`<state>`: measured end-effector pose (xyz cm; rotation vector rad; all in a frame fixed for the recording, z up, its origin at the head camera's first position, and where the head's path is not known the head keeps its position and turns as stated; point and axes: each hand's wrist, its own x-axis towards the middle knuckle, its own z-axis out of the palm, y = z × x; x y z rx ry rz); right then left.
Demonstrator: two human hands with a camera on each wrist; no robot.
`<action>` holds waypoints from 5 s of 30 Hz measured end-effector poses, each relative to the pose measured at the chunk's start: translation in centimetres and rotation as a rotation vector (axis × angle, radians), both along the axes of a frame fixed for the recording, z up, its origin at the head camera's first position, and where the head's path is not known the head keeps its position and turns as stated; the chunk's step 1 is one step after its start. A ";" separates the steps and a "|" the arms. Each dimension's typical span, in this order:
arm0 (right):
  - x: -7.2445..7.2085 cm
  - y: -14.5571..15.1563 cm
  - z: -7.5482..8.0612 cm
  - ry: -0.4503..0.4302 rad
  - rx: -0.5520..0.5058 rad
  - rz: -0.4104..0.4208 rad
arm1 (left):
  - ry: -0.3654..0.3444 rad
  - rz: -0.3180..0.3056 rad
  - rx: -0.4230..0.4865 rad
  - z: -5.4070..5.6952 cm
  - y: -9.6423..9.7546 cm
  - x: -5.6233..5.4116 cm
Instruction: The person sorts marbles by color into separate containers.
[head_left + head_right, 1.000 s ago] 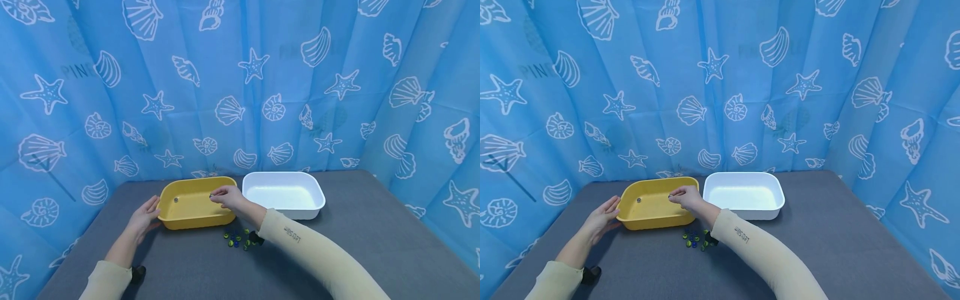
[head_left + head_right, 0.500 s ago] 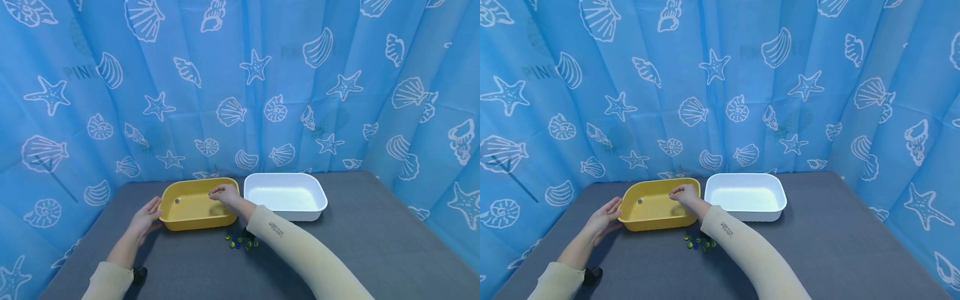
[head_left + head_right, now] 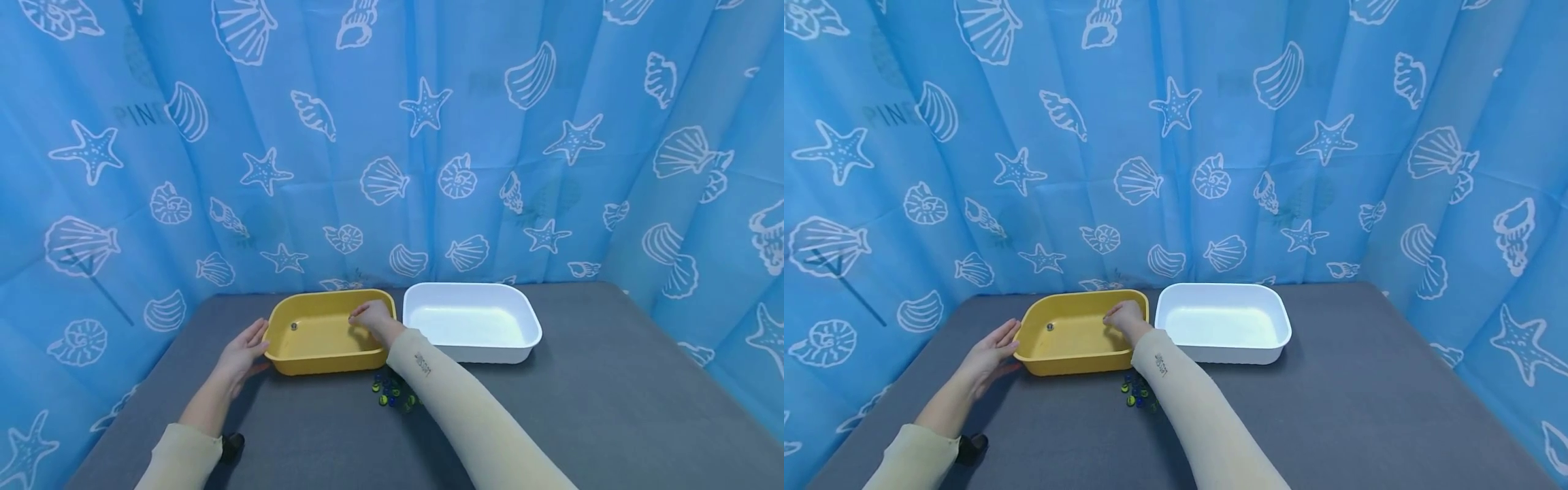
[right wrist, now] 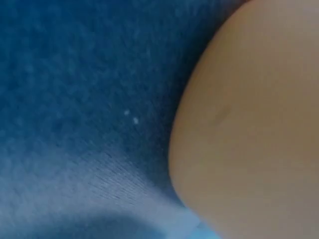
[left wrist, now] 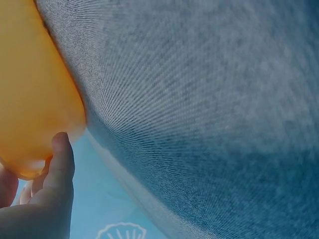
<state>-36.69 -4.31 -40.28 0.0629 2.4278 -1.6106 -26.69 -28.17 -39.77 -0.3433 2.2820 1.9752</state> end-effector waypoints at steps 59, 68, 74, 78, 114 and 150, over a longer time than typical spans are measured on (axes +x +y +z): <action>10.5 9.8 1.4 0.369 0.010 0.412 | -0.002 -0.044 -0.003 0.2 -0.1 0.4; 9.9 11.5 0.0 0.374 0.113 0.566 | 0.003 -0.040 -0.008 0.1 -0.1 0.4; 9.6 11.6 -0.7 0.324 0.164 0.569 | -0.003 -0.043 -0.006 0.2 0.0 0.4; 9.4 11.3 -1.0 0.325 0.210 0.565 | -0.001 -0.048 -0.009 0.3 0.0 0.5; 9.4 10.6 -1.1 0.361 0.388 0.538 | 0.004 -0.062 -0.002 0.2 -0.2 0.3; 9.9 11.3 -0.6 0.376 0.276 0.547 | 0.010 -0.060 -0.004 0.0 -0.2 0.3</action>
